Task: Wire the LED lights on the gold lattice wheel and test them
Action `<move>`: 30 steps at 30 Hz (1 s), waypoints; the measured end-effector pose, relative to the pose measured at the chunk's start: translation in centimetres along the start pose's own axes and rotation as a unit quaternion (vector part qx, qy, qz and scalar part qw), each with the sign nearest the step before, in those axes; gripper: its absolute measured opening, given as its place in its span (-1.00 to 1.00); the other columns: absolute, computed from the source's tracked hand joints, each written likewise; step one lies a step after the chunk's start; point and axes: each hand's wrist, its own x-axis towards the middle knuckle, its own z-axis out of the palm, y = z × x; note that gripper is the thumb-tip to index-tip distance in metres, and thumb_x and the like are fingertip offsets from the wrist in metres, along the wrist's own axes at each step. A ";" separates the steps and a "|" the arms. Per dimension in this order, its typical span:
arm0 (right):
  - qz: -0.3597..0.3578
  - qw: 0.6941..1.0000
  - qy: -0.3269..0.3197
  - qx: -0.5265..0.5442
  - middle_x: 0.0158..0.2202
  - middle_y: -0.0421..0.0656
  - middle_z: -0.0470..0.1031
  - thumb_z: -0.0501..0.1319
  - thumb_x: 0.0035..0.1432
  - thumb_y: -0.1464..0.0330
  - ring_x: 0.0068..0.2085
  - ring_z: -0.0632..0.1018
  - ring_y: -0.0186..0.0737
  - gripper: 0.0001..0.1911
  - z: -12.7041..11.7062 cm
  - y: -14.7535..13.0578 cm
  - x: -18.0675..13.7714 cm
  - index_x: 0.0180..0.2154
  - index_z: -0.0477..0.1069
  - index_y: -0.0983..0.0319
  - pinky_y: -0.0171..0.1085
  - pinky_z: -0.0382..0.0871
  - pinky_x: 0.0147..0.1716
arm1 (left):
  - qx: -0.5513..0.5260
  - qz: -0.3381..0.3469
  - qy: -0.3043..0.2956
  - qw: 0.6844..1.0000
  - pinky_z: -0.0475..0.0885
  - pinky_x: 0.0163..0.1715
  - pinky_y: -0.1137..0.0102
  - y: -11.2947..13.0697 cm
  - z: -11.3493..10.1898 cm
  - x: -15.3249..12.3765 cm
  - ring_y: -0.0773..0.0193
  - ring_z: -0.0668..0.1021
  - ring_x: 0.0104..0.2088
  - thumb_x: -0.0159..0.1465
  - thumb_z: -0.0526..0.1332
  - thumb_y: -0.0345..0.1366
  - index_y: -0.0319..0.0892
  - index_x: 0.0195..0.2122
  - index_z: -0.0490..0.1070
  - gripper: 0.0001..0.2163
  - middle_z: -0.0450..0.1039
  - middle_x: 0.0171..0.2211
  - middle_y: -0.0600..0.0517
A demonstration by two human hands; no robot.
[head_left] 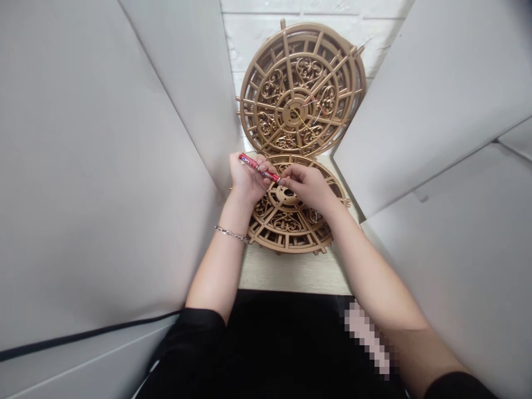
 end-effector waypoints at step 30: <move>0.001 0.994 -0.074 0.085 -0.61 -0.31 0.10 0.13 0.04 0.23 -0.54 0.15 -0.45 -0.76 -0.2 0.1 -0.2 -0.51 0.28 0.27 -0.37 0.01 -0.53 | -0.013 -0.012 -0.025 1.000 0.14 -0.85 0.59 0.4 -0.5 0.2 0.37 0.35 -0.70 0.16 -0.19 -0.11 -0.16 -0.64 0.07 -0.68 0.09 -0.77 0.09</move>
